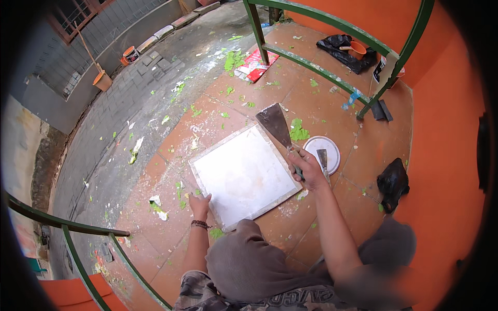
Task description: The person sits on a tiled floor and uses a putty knife to scrape and mix white powder on a square board. They then pour the powder into an orange bucket and mix it with a liquid using the putty knife.
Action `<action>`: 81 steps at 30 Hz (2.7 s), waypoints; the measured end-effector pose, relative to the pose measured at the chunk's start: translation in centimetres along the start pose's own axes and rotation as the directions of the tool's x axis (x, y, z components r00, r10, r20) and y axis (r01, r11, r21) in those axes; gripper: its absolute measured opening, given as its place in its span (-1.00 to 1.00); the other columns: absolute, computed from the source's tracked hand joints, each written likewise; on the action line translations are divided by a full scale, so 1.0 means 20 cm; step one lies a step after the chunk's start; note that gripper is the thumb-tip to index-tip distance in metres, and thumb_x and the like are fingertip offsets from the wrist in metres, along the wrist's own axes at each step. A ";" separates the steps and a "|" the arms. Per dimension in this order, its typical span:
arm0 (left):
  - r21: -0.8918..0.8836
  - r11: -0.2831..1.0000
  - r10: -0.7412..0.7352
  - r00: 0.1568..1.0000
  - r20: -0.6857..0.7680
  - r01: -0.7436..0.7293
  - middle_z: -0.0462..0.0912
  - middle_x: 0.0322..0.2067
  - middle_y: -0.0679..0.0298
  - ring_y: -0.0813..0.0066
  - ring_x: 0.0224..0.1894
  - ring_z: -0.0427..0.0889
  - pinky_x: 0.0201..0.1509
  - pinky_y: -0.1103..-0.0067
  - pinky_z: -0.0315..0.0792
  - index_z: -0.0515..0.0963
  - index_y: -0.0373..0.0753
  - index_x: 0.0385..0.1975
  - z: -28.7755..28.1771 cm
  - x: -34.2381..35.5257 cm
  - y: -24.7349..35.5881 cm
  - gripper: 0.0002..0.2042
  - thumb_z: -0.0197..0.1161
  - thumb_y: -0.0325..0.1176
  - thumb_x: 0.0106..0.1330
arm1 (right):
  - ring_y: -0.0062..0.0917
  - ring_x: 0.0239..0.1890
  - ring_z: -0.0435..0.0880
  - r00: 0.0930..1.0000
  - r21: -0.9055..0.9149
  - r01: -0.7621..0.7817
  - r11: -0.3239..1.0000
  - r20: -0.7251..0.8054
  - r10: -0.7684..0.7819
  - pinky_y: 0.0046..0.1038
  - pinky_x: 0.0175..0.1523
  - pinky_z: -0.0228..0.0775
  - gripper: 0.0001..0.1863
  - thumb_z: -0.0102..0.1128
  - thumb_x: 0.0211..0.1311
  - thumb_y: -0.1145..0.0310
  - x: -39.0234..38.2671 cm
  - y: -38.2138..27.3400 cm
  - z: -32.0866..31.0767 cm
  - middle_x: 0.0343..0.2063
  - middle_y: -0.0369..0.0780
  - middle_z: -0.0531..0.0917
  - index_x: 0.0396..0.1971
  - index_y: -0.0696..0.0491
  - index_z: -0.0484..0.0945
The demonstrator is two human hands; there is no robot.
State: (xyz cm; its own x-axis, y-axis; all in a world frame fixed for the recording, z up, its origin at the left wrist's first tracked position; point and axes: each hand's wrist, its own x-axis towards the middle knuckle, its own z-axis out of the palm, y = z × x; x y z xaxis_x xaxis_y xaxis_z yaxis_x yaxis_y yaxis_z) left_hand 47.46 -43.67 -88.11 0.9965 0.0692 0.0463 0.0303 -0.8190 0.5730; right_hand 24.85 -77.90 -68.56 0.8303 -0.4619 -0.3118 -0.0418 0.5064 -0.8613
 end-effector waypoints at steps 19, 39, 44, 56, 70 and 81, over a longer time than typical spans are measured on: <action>-0.537 0.808 0.440 0.358 0.823 0.243 0.62 -0.66 0.30 0.65 -0.54 0.55 -0.38 0.67 0.36 0.61 -0.32 -0.66 -0.49 -0.06 1.08 -0.75 0.46 -0.31 0.13 | -0.68 -0.39 0.52 0.923 -0.693 -0.196 0.694 0.108 0.369 -0.54 -0.24 0.40 -0.60 0.35 0.17 0.18 -0.13 -0.08 0.13 -0.47 -0.28 0.63 -0.13 0.17 0.60; -0.672 0.683 0.522 0.452 0.723 0.286 0.56 -0.63 0.39 0.69 -0.55 0.48 -0.42 0.68 0.38 0.58 -0.31 -0.60 -0.33 0.03 1.10 -0.76 0.41 -0.31 0.20 | -0.54 -0.39 0.61 0.892 -0.894 0.095 0.438 0.272 0.361 -0.48 -0.21 0.45 -0.61 0.34 0.16 0.20 -0.11 -0.18 0.20 -0.45 -0.14 0.67 -0.10 0.15 0.61; -0.691 0.659 0.474 0.549 0.689 0.298 0.46 -0.76 0.33 0.63 -0.67 0.50 -0.56 0.67 0.32 0.41 -0.23 -0.67 -0.20 0.15 1.14 -0.60 0.23 -0.13 0.35 | -0.60 -0.43 0.59 0.906 -0.916 -0.077 0.393 0.100 0.412 -0.51 -0.27 0.45 -0.63 0.34 0.16 0.22 -0.13 -0.25 0.14 -0.48 -0.21 0.66 -0.10 0.12 0.62; -0.562 0.822 0.481 -0.415 0.772 -0.092 0.55 -0.66 0.25 0.55 -0.60 0.54 -0.42 0.60 0.45 0.62 -0.39 -0.35 0.06 -0.71 1.14 -0.66 0.23 -0.15 0.36 | -0.73 -0.67 0.42 0.708 -0.806 -0.562 0.182 -0.356 0.609 -0.60 -0.59 0.22 -0.70 0.34 0.18 0.15 -0.42 -0.77 -0.35 -0.66 -0.38 0.49 -0.34 0.10 0.61; -0.260 0.906 0.253 0.065 0.965 0.333 0.37 -0.84 0.28 0.42 -0.84 0.47 -0.80 0.57 0.27 0.41 -0.29 -0.64 0.03 -0.57 1.24 -0.65 0.28 -0.23 0.31 | -0.69 -0.60 0.43 0.880 -0.585 -0.429 0.689 -0.442 0.172 -0.54 -0.53 0.25 -0.62 0.28 0.22 0.05 -0.75 0.02 -1.07 -0.62 -0.36 0.49 -0.28 0.11 0.61; -0.296 0.951 0.309 0.364 0.879 -0.093 0.42 -0.82 0.28 0.52 -0.89 0.40 -0.87 0.63 0.21 0.36 -0.25 -0.69 -0.27 -0.38 1.78 -0.66 0.31 -0.34 0.28 | -0.28 -0.20 0.61 0.655 -0.951 -0.209 0.227 -0.308 -0.690 -0.30 -0.10 0.44 -0.71 0.29 0.13 0.21 -0.36 0.48 -1.43 -0.35 -0.15 0.62 -0.25 0.10 0.63</action>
State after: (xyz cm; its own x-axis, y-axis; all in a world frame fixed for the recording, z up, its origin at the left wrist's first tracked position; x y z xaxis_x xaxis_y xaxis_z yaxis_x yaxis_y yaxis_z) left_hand 40.51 -70.18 -63.65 0.4399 -0.7288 -0.5248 -0.0869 -0.6162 0.7828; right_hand 2.56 -90.57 -85.97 0.4011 -0.8763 0.2666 -0.7115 -0.4814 -0.5118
